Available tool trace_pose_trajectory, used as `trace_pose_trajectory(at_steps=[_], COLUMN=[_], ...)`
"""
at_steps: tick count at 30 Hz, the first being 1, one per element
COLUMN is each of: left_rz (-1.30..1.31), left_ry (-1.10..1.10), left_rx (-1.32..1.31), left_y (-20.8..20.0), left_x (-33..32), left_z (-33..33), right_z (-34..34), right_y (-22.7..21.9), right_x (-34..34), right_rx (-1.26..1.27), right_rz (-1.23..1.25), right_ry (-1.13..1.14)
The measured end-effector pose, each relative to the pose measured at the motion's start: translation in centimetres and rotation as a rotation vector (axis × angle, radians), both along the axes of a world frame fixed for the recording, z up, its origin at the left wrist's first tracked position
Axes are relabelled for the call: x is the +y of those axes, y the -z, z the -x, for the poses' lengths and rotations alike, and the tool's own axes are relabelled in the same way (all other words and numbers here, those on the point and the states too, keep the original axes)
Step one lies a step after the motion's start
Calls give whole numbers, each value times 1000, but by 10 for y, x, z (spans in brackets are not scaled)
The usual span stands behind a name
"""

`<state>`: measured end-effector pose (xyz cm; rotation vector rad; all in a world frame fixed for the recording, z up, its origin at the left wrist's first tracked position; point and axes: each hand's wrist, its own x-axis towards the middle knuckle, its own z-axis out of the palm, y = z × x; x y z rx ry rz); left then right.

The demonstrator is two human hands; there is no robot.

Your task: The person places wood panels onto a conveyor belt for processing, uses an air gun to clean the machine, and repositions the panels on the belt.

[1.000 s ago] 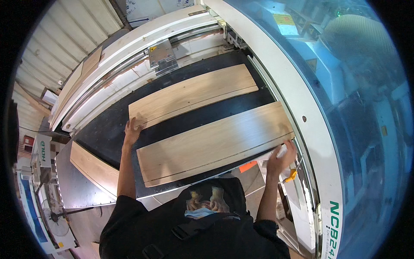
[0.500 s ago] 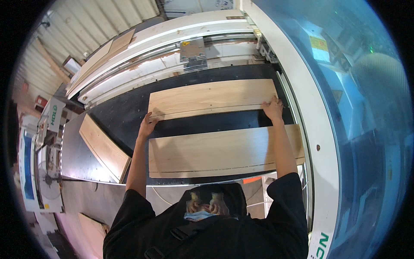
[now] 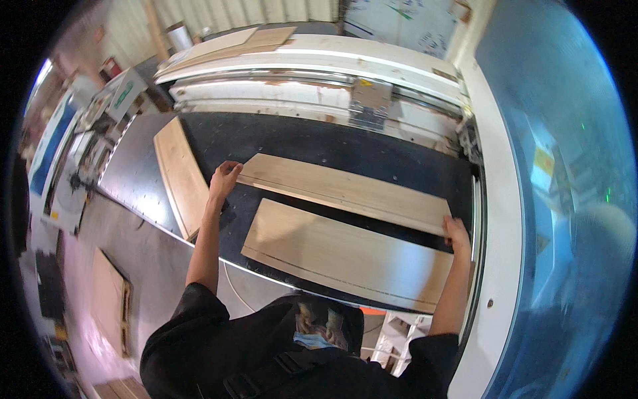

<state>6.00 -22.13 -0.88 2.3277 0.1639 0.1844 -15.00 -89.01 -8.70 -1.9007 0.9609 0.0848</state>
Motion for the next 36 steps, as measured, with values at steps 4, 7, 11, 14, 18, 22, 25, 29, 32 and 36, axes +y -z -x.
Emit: trace_pose_trajectory(at_steps=[4, 7, 11, 14, 18, 22, 25, 29, 32, 36], left_rz=[-57, -31, -84, -4, -55, 11, 234, 224, -209, -346], left_ry=[-140, -284, -446, -474, -245, -75, 44, -10, -169, 101], left_rx=[-21, -27, -10, -71, -287, -222, -185, -94, 21, -10], left_y=[-3, 11, 22, 30, 54, 72, 61, 47, 45, 61], left_x=[47, 103, 148, 184, 189, 145, 136, 185, 222, 199], left_z=[30, 55, 66, 57, 39, 54, 70, 58, 62, 103], right_z=[11, 14, 9, 0, -13, -15, -10, -7, 2, 9], right_y=[-5, -38, -12, -10, -23, -34, -63, -70, -91, -95], right_x=[31, 114, 156, 199, 297, 408, 481, 562, 581, 559], right_rx=[-84, -244, -437, -517, -605, -511, -256, -200, -167, -161], right_rz=[-163, -165, -205, -420, -386, -522, -1054, -1403, -1224, -1139], right_ry=[-51, 54, 56, 41, 64, -33, -260, -562, -806, -874])
